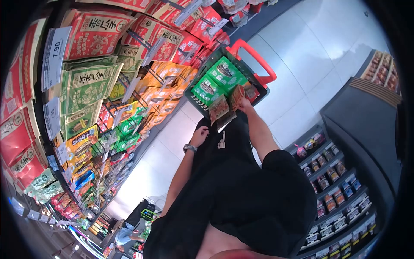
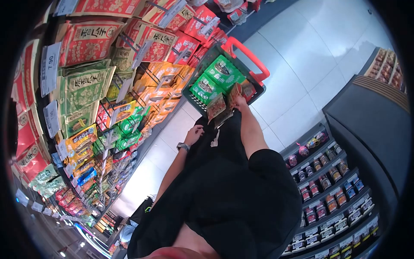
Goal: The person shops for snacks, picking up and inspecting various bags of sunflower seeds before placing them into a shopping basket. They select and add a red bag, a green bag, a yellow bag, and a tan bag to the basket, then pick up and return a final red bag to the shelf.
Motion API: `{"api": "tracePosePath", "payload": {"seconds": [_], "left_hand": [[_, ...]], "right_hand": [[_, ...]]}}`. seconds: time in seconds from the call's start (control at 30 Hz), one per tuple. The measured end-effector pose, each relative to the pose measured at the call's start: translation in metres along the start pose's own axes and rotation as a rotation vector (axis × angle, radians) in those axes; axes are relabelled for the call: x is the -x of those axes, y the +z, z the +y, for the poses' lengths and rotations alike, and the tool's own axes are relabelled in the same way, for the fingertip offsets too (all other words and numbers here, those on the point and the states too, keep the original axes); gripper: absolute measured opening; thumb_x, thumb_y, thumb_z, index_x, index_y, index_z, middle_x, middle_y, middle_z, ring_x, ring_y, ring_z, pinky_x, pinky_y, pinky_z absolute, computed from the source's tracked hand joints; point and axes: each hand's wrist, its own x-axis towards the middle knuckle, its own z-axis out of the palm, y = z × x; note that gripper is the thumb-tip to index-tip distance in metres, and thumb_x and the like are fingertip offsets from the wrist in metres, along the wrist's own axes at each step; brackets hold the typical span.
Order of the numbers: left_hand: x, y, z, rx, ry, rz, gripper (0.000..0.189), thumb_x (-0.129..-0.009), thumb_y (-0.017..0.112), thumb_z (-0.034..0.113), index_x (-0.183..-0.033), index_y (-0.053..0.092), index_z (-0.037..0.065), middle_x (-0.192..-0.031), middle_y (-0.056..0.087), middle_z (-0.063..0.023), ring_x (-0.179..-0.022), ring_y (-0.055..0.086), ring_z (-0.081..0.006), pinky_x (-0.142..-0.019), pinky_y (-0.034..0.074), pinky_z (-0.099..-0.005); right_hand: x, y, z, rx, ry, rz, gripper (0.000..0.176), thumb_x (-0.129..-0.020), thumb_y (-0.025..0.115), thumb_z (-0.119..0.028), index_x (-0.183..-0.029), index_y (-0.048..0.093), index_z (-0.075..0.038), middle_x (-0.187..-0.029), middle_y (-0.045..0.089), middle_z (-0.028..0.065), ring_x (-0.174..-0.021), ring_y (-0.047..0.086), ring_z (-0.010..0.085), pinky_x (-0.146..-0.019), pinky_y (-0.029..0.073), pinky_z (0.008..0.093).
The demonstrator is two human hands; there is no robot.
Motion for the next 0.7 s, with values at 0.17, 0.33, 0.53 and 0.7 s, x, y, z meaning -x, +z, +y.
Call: {"api": "tracePosePath", "payload": {"seconds": [0.17,0.33,0.53,0.7], "left_hand": [[-0.006,0.010,0.020,-0.065,0.001,-0.028,0.030,-0.105,0.063,0.022,-0.128,0.066,0.003,-0.100,0.079,-0.0129,-0.090,0.076,-0.0211,-0.082,0.060,-0.0342],[-0.037,0.021,0.059,-0.076,0.124,-0.044,0.032,-0.102,0.065,0.021,-0.129,0.066,0.003,-0.103,0.079,-0.0141,-0.092,0.077,-0.0245,-0.083,0.060,-0.0356],[-0.041,0.036,0.159,-0.458,0.503,0.249,0.069,-0.084,0.080,0.012,-0.148,0.056,0.016,-0.146,0.056,-0.0231,-0.129,0.062,-0.0392,-0.105,0.054,-0.0460],[-0.046,0.033,0.202,-0.506,0.703,0.317,0.073,-0.073,0.092,0.021,-0.140,0.063,0.019,-0.157,0.042,-0.0226,-0.138,0.052,-0.0426,-0.111,0.049,-0.0471]], "right_hand": [[0.004,0.008,-0.007,0.013,-0.099,0.056,0.025,-0.106,0.049,-0.024,-0.113,0.067,-0.009,-0.083,0.066,0.0074,-0.071,0.064,0.0203,-0.066,0.057,0.0376],[0.074,0.010,-0.033,0.489,-0.445,-0.135,0.044,-0.110,0.050,-0.040,-0.099,0.072,-0.003,-0.082,0.067,0.0071,-0.066,0.062,0.0148,-0.061,0.050,0.0326],[0.214,0.002,-0.071,0.623,-0.667,-0.339,0.035,-0.107,0.051,-0.024,-0.110,0.079,-0.004,-0.105,0.068,0.0048,-0.089,0.065,0.0159,-0.082,0.053,0.0329],[0.287,0.002,-0.102,0.641,-0.841,-0.454,0.038,-0.114,0.050,-0.031,-0.114,0.078,-0.004,-0.093,0.061,-0.0011,-0.081,0.060,0.0099,-0.076,0.050,0.0280]]}}
